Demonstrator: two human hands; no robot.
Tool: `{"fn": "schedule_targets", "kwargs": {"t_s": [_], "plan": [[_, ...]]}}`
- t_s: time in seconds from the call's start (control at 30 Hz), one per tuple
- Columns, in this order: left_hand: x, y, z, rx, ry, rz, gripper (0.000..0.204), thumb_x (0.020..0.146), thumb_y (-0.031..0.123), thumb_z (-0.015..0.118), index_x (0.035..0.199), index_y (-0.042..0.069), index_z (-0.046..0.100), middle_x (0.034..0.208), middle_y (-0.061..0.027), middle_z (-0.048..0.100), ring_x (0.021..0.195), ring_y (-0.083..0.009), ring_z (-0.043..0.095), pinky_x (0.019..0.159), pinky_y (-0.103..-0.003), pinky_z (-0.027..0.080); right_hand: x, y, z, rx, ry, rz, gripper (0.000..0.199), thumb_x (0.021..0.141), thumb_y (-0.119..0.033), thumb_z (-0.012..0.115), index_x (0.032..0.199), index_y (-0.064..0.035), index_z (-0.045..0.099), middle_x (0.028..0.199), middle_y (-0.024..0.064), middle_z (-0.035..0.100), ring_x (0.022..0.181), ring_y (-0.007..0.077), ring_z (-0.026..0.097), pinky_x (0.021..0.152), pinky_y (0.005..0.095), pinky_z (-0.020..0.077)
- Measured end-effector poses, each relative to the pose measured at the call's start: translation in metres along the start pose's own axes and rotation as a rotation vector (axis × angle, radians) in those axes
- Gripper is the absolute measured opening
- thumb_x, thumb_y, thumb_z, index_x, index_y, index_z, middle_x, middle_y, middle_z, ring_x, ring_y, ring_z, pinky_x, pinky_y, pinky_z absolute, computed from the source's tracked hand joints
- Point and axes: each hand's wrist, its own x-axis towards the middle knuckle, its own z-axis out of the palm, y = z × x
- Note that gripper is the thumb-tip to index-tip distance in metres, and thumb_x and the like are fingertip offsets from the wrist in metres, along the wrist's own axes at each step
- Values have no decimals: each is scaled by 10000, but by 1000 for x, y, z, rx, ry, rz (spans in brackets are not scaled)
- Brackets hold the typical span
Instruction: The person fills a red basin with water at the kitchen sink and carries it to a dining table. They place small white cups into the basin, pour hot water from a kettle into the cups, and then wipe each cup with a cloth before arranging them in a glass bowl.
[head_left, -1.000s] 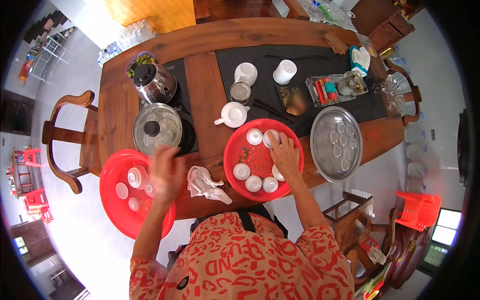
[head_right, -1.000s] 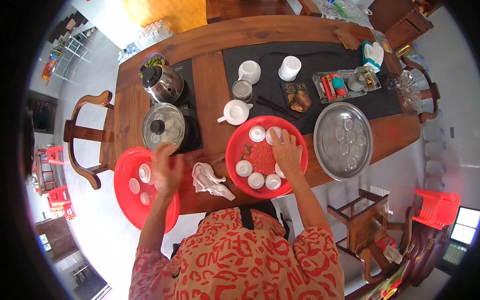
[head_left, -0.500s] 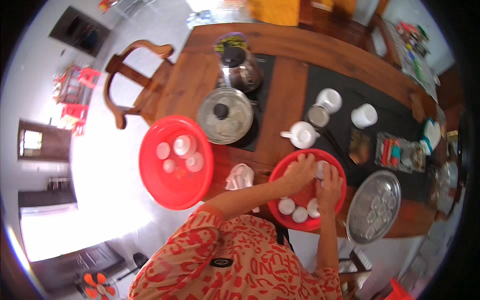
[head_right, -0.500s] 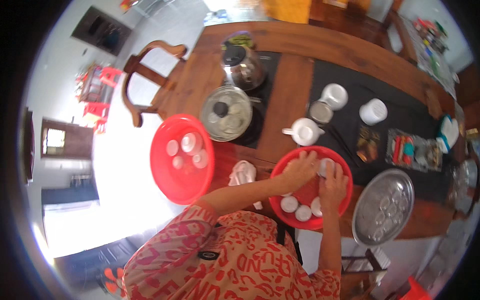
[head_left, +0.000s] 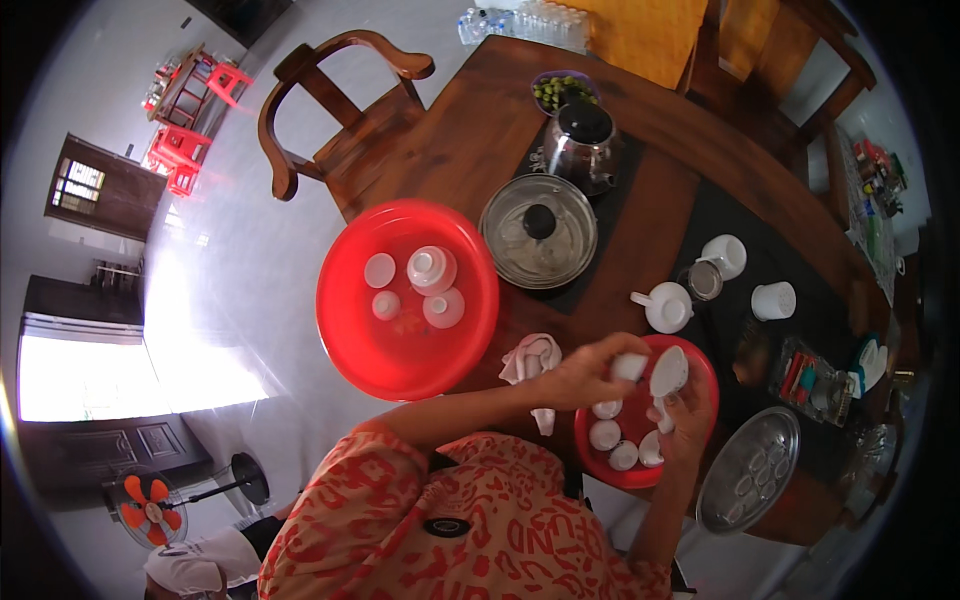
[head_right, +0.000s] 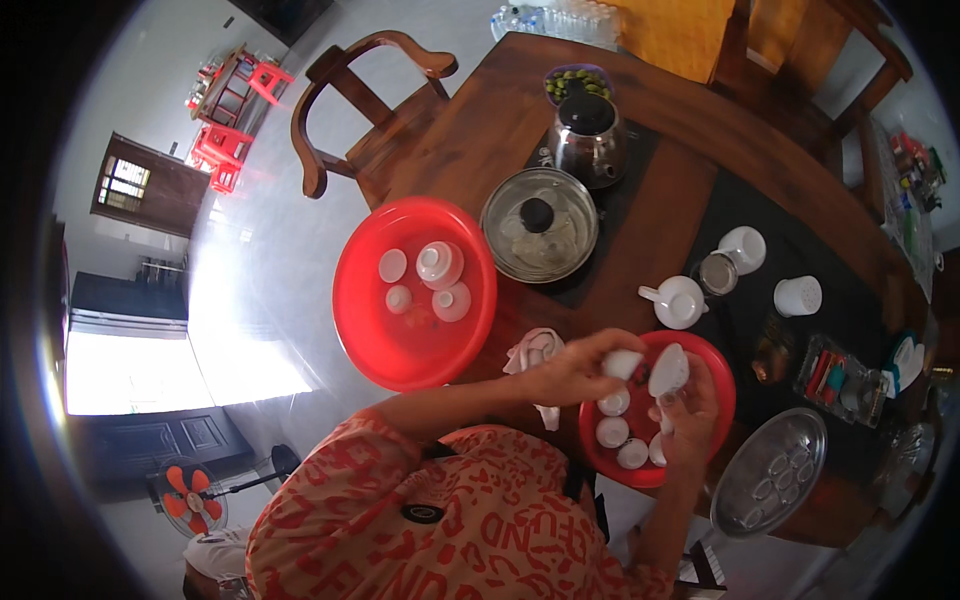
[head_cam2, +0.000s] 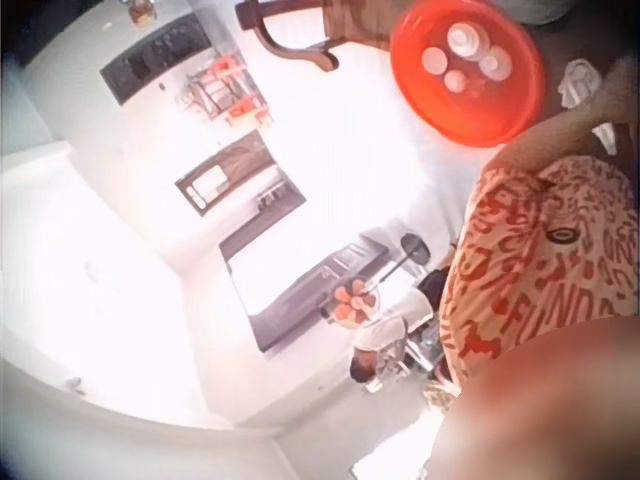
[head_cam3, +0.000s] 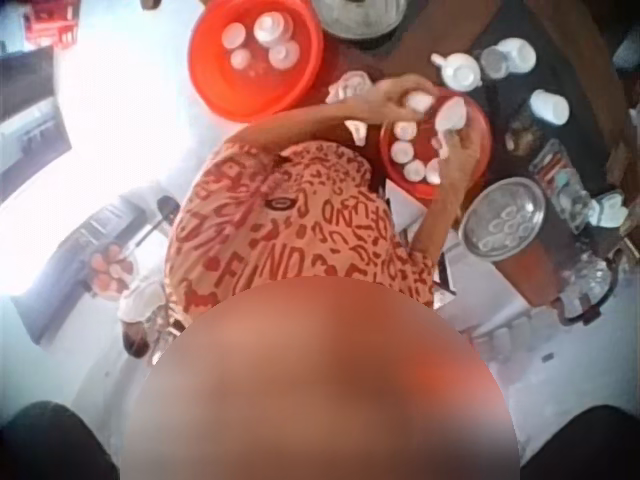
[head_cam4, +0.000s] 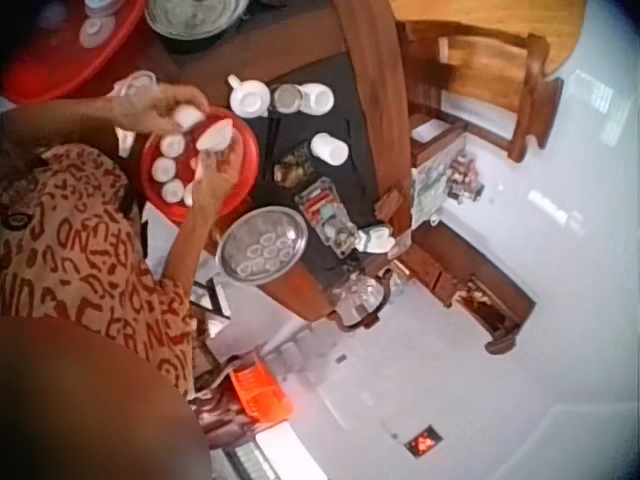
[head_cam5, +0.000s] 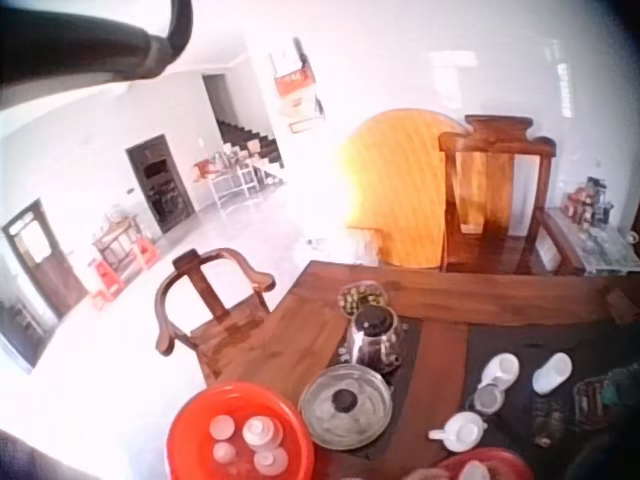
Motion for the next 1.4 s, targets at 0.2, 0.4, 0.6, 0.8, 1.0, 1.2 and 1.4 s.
{"fn": "schedule_targets", "kwargs": {"t_s": [0.2,0.4,0.6,0.8,1.0,1.2,1.4], "plan": [[-125,25,-118,60,507,-114,428,835,-24,480,1250,76,459,1045,-9,539,869,-84,539,718,-234,455,22,19,153,-144,-438,79,534,746,1,670,1249,-43,497,1064,82,606,945,149,586,745,291,506],[-208,19,-190,653,705,-360,435,776,160,580,1171,13,473,1035,-222,530,924,-347,565,795,-418,470,47,131,247,-580,-586,74,481,750,-70,728,1186,-4,538,1016,64,611,908,127,596,716,255,503],[-224,3,-224,877,705,-401,437,771,155,578,1156,-13,456,1087,-259,497,945,-428,556,808,-473,476,37,180,303,-1078,-459,71,474,686,-273,733,1070,-41,581,913,152,627,827,288,616,719,376,479],[-222,-6,-248,903,637,-369,455,766,109,606,1182,-1,457,1124,-255,493,954,-434,555,793,-478,486,47,234,317,-1279,-234,-212,372,736,-223,695,1034,-84,522,944,152,604,879,350,591,713,465,471],[-222,-34,-269,1199,569,-125,394,775,54,593,1157,13,505,1133,-211,521,1043,-401,519,866,-462,454,59,258,332,-1370,-44,-571,349,737,-214,671,1012,-46,540,951,149,595,878,328,580,742,433,469],[-220,-24,-266,1341,599,-165,434,773,30,615,1194,47,510,1205,-185,512,1121,-382,466,915,-445,422,65,265,345,-1493,55,-671,269,753,-150,621,1000,-69,553,952,112,571,898,305,561,631,419,492],[-199,12,-238,1401,809,-39,471,787,53,633,1232,70,480,1273,-157,437,1173,-359,413,951,-460,380,26,183,315,-1217,-73,-875,369,723,-100,655,1074,-44,555,971,118,550,869,287,564,646,404,503]]}}
